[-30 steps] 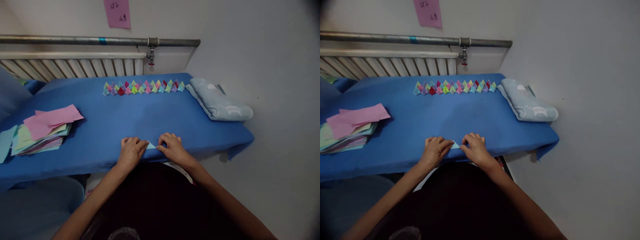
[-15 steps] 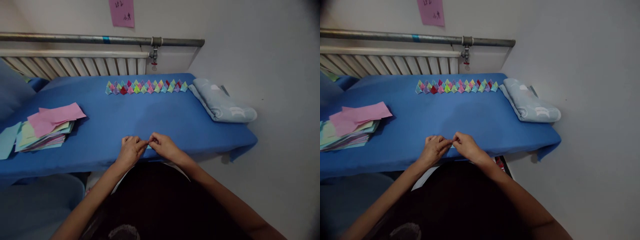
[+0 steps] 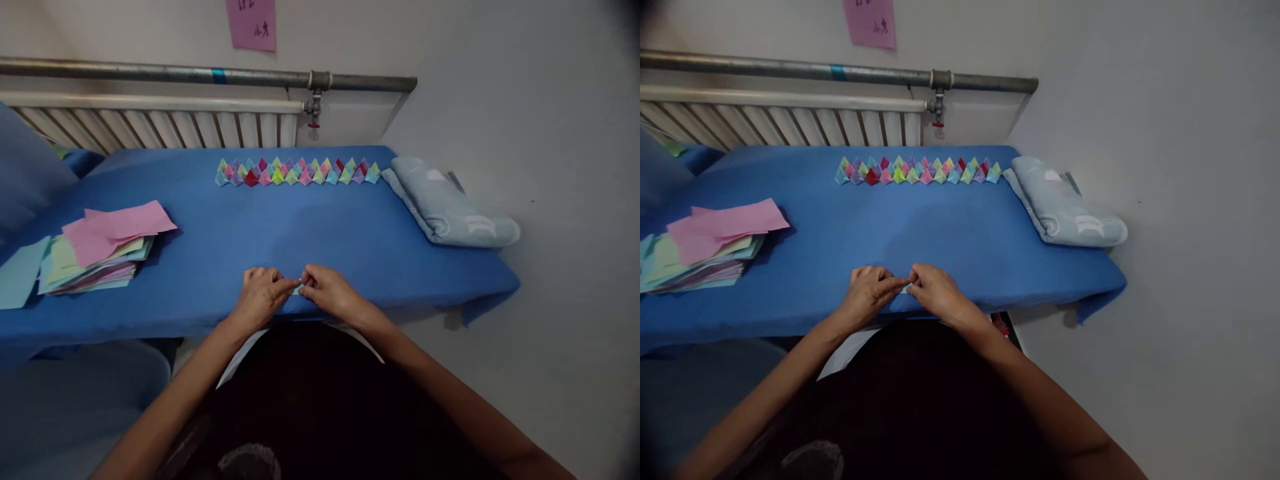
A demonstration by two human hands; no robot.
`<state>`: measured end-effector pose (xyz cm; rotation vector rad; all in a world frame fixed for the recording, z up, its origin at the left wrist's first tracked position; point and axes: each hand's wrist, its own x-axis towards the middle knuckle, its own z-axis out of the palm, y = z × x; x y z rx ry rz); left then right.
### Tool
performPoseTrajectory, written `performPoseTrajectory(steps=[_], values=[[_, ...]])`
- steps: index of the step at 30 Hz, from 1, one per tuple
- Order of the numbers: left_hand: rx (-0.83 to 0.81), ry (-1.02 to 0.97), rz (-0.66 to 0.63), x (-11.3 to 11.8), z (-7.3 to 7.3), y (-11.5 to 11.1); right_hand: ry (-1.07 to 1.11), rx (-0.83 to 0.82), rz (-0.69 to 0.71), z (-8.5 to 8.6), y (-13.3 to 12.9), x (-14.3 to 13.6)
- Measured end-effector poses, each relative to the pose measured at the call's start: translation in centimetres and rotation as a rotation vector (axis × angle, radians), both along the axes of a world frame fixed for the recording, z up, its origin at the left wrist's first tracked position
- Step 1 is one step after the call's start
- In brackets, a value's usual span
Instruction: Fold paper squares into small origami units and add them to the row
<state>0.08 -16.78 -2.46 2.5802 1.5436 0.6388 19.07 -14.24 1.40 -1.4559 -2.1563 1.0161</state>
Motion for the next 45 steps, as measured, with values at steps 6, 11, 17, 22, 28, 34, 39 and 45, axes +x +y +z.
performPoseTrajectory(steps=[6,11,17,22,28,34,39,45], values=[[-0.034,-0.032,-0.012,0.0,0.3,0.1,-0.121,0.096,0.001,0.4,-0.2,1.4],[-0.040,-0.022,-0.007,0.0,0.3,0.1,-0.170,0.232,0.029,-0.1,-0.5,2.7],[-0.047,0.088,-0.050,0.3,1.7,0.4,-0.137,0.291,0.000,-0.7,-0.6,3.4],[-0.110,0.264,-0.223,1.4,4.2,1.8,-0.096,0.299,-0.046,-0.9,-0.7,3.5],[-0.288,0.274,-0.366,2.2,5.1,3.6,0.014,0.324,-0.127,-1.8,-1.0,4.2],[-0.322,0.271,-0.349,2.4,5.3,3.7,0.060,0.324,-0.150,-2.0,-1.0,4.3],[-0.418,0.181,-0.371,2.0,5.0,4.4,0.080,0.314,-0.160,-1.8,-1.1,4.3],[-0.455,0.038,-0.442,1.1,4.7,5.4,0.099,0.299,-0.162,-1.9,-1.0,4.4]])
